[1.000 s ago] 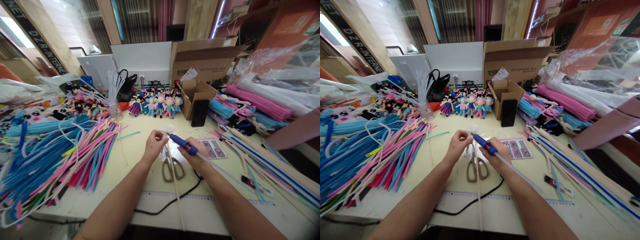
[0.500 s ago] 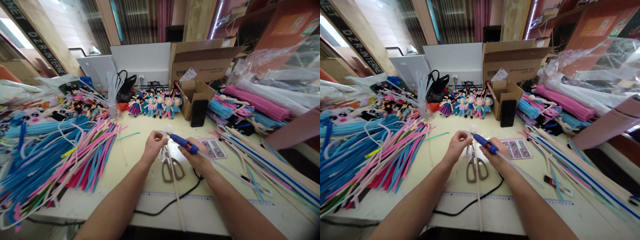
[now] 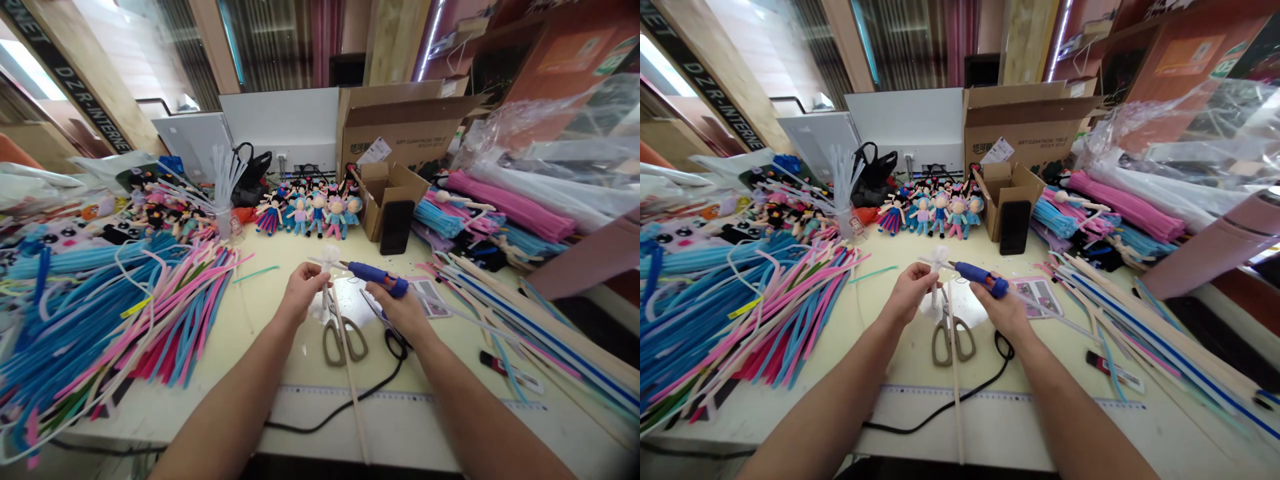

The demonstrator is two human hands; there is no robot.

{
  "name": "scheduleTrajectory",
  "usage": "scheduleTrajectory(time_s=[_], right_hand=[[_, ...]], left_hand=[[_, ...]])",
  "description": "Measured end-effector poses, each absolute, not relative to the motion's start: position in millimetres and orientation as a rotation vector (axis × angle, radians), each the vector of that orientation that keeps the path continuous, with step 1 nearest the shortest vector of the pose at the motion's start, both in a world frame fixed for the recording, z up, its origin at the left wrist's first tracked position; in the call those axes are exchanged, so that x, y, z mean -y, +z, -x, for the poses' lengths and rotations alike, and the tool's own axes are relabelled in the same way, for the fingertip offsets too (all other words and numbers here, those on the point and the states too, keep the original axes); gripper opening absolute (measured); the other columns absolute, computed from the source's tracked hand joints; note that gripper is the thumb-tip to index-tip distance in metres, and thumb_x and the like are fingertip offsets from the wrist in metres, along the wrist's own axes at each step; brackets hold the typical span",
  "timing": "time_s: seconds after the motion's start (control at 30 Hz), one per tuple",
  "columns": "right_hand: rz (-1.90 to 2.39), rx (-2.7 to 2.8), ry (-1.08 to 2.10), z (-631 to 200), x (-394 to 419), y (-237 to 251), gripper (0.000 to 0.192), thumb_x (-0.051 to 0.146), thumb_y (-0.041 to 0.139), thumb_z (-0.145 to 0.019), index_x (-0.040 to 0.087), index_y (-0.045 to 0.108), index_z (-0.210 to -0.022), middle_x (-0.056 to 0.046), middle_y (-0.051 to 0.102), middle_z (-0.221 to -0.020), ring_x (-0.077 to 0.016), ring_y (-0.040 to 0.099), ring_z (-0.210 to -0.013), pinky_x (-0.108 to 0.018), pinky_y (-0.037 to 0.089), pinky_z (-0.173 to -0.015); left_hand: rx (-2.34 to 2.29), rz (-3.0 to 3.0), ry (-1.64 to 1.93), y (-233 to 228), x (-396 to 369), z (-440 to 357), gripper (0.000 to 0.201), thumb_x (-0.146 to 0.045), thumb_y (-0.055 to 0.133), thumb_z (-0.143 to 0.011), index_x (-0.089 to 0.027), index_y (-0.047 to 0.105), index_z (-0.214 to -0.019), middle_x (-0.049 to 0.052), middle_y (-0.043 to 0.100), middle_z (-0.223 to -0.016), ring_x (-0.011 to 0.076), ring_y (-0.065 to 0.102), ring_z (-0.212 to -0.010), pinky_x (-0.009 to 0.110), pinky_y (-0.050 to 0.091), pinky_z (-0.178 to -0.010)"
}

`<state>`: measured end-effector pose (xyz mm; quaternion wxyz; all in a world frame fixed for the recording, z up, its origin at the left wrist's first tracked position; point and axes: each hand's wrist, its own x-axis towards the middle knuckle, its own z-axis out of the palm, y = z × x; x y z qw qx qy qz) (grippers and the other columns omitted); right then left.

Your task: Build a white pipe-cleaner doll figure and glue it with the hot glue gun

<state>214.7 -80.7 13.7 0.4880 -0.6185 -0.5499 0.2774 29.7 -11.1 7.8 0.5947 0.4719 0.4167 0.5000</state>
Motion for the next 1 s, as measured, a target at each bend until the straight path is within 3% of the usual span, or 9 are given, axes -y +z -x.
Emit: scheduleTrajectory(time_s=[0.17, 0.4, 0.63, 0.77, 1.0], right_hand=[[1.483, 1.093, 0.777, -232, 74, 5, 0.038, 0.054, 0.057, -0.074, 0.017, 0.066, -0.074, 0.000, 0.056, -0.057, -0.0127, 0.049, -0.050, -0.024, 0.038, -0.045], [1.718, 1.009, 0.587, -262, 65, 0, 0.045, 0.058, 0.059, -0.069, 0.014, 0.068, -0.075, -0.001, 0.055, -0.054, -0.0142, 0.050, -0.049, -0.025, 0.039, -0.045], [1.958, 1.201, 0.351, -277, 93, -5, 0.044, 0.055, 0.059, -0.071, 0.019, 0.072, -0.092, -0.005, 0.067, -0.065, -0.0235, 0.062, -0.062, -0.032, 0.045, -0.054], [2.002, 1.339, 0.221, -282, 105, -15, 0.039, 0.052, 0.057, -0.074, 0.019, 0.072, -0.089, -0.008, 0.068, -0.067, -0.0254, 0.063, -0.066, -0.032, 0.045, -0.055], [2.074, 1.485, 0.189, -281, 114, -21, 0.047, 0.055, 0.050, -0.078, 0.017, 0.064, -0.102, -0.010, 0.067, -0.094, -0.0273, 0.062, -0.090, -0.036, 0.045, -0.075]], left_hand=[[-1.012, -0.978, 1.192, 10, 6, -26, 0.032, -0.031, 0.077, -0.054, -0.016, 0.056, -0.073, -0.004, 0.054, -0.062, 0.0119, 0.060, -0.057, 0.023, 0.038, -0.054], [-1.069, -0.943, 1.178, 6, 0, -22, 0.037, -0.038, 0.077, -0.053, -0.018, 0.058, -0.077, -0.003, 0.058, -0.068, 0.0095, 0.056, -0.057, 0.021, 0.037, -0.053], [-0.942, -0.974, 1.172, 4, 1, -24, 0.035, -0.036, 0.079, -0.051, -0.016, 0.060, -0.073, -0.003, 0.057, -0.063, 0.0056, 0.045, -0.049, 0.020, 0.032, -0.046], [-0.880, -0.962, 1.151, 4, 4, -27, 0.036, -0.033, 0.079, -0.051, -0.015, 0.065, -0.080, -0.002, 0.059, -0.064, 0.0048, 0.045, -0.049, 0.019, 0.033, -0.048], [-0.838, -0.975, 1.136, 23, 14, -31, 0.034, -0.031, 0.081, -0.048, -0.014, 0.068, -0.073, -0.002, 0.057, -0.058, 0.0054, 0.043, -0.049, 0.020, 0.030, -0.046]])
